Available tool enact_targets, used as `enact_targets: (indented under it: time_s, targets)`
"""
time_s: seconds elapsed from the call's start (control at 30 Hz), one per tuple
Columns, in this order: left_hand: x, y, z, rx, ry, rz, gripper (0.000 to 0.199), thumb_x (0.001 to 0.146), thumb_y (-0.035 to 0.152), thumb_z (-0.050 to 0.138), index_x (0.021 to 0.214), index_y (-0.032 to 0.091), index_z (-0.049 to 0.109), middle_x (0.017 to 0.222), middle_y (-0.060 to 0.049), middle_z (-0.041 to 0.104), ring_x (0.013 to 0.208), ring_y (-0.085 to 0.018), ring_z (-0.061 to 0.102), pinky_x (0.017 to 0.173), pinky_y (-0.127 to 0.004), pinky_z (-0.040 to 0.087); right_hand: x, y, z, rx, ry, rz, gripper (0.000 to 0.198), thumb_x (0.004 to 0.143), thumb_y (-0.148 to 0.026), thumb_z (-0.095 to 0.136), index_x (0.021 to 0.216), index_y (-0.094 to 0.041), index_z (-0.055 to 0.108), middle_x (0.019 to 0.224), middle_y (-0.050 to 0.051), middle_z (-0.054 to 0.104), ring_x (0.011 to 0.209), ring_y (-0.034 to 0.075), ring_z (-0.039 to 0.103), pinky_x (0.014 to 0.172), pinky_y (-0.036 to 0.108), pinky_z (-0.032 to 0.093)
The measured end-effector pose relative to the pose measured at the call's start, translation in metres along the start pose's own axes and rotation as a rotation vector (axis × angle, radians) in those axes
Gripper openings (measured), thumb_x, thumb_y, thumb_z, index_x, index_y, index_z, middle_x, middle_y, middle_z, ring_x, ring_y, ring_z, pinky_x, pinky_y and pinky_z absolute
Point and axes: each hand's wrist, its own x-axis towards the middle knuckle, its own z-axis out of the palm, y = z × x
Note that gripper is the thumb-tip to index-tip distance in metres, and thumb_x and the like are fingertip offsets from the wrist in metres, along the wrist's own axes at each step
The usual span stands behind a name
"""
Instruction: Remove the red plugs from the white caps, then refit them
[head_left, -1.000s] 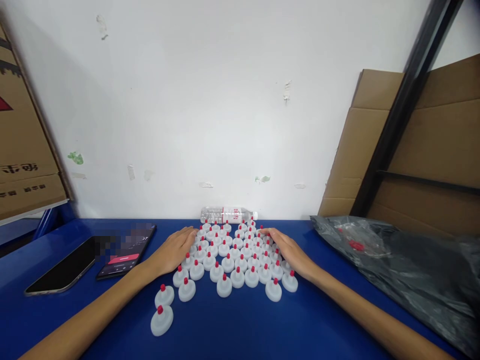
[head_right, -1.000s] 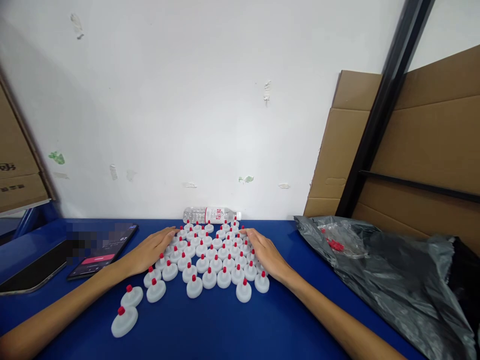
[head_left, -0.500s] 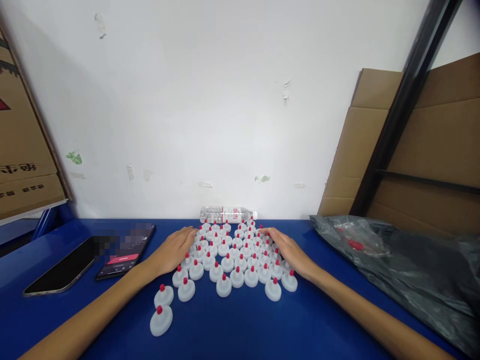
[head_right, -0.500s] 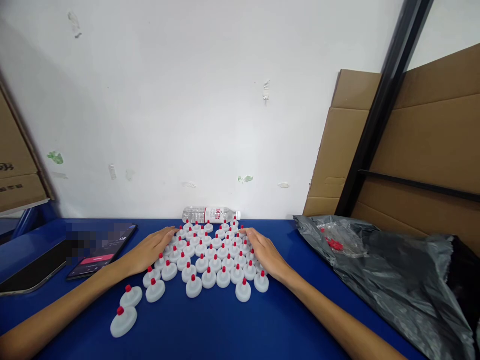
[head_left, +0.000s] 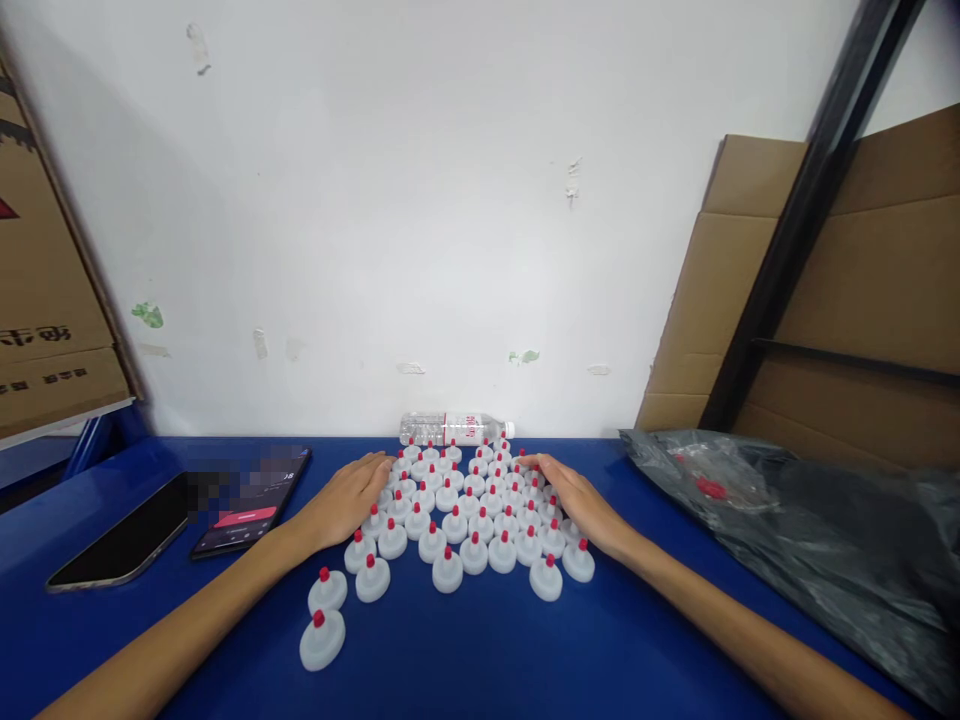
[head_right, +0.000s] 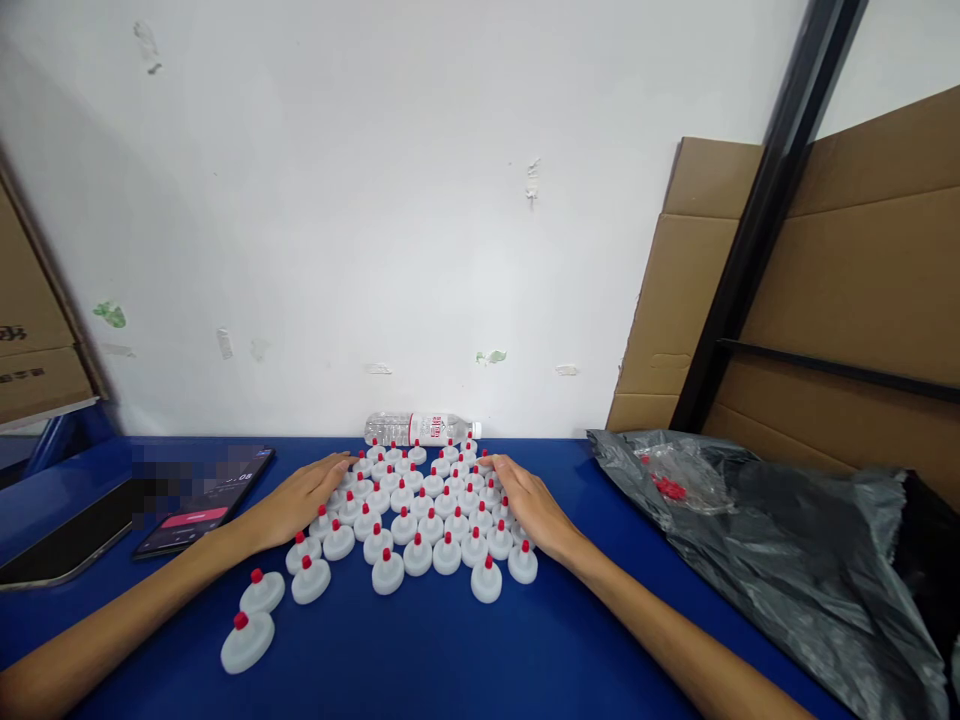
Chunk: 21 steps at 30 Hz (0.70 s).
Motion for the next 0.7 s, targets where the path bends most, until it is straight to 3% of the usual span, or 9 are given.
enact_targets:
  time_s: [0.43,0.7]
  targets:
    - [0.001,-0.006,0.004,0.003,-0.001,0.013,0.062,0.103,0.048,0.014,0.132,0.02,0.061,0.135,-0.007,0.066,0.133,-0.026,0.055,0.111,-0.04,0.043,0.0,0.001,0.005,0.056,0.077,0.034,0.065,0.099,-0.069,0.021,0.136,-0.031,0.058,0.145,0.005,0.056,0.134,0.029,0.051,0.114,0.052,0.038]
    - [0.0,-0.002,0.002,-0.009,-0.004,-0.007,0.065,0.103,0.049,0.011,0.134,0.019,0.06,0.138,-0.007,0.065,0.134,-0.026,0.054,0.113,-0.04,0.042,-0.004,-0.011,0.007,-0.043,0.142,-0.038,0.067,0.101,-0.067,0.017,0.135,-0.028,0.059,0.145,0.005,0.055,0.14,0.027,0.043,0.121,0.049,0.027]
